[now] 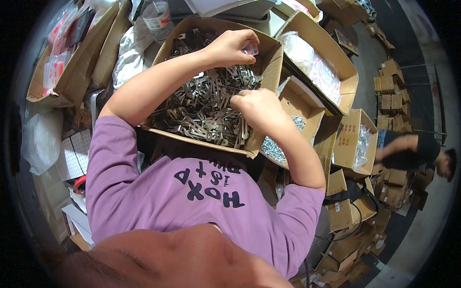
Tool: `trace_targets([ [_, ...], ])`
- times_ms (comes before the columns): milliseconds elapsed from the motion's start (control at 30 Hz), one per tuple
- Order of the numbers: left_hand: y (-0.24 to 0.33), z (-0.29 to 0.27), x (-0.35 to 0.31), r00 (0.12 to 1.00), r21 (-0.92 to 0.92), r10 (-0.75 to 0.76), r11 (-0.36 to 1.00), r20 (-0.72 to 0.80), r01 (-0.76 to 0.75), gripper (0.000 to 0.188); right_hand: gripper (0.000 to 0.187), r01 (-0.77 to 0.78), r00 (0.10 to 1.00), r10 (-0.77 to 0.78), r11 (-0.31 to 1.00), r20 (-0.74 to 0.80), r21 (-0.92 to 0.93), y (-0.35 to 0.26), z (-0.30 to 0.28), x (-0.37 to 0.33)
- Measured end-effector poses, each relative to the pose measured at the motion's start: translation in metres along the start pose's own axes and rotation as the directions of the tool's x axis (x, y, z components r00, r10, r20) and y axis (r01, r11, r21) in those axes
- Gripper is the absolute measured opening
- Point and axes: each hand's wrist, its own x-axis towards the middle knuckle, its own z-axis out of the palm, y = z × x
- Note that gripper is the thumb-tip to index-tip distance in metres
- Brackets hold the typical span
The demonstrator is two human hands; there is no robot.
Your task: The person sorts metal hinges and screws from cardboard boxes into small plastic bags.
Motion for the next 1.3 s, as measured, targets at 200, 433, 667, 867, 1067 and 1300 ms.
trace_targets([
  [200, 0.001, 0.000, 0.003, 1.000, -0.006, 0.015, 1.000, 0.016, -0.014, 0.044, 0.009, 0.228, 0.974, -0.226, 0.962, 0.028, -0.152, -0.013, 0.028, 0.016],
  [433, -0.001, -0.006, 0.002, 0.998, -0.096, -0.018, 0.995, 0.060, 0.024, 0.036, 0.005, 0.055, 0.974, -0.031, 0.993, -0.226, 0.103, 0.005, 0.006, 0.011],
  [667, 0.016, -0.004, -0.004, 0.922, -0.804, 0.104, 0.532, 0.373, 0.265, 0.029, 0.016, 0.210, 0.744, 0.585, 0.255, -0.324, 0.944, 0.062, 0.015, -0.016],
  [867, 0.017, 0.016, -0.007, 0.975, -0.658, 0.073, 0.748, 0.209, 0.085, 0.029, 0.024, 0.195, 0.570, 0.657, 0.476, -0.494, 0.857, 0.052, 0.020, -0.005],
  [1067, 0.024, 0.017, -0.013, 0.965, -0.609, -0.038, 0.769, 0.260, 0.195, 0.029, 0.019, -0.050, 0.460, 0.362, 0.922, -0.811, 0.384, 0.051, 0.012, -0.006],
  [1300, 0.029, 0.017, -0.015, 0.914, -0.696, -0.018, 0.642, 0.405, 0.321, 0.033, 0.009, -0.089, 0.398, 0.446, 0.889, -0.802, 0.450, 0.060, 0.012, -0.015],
])
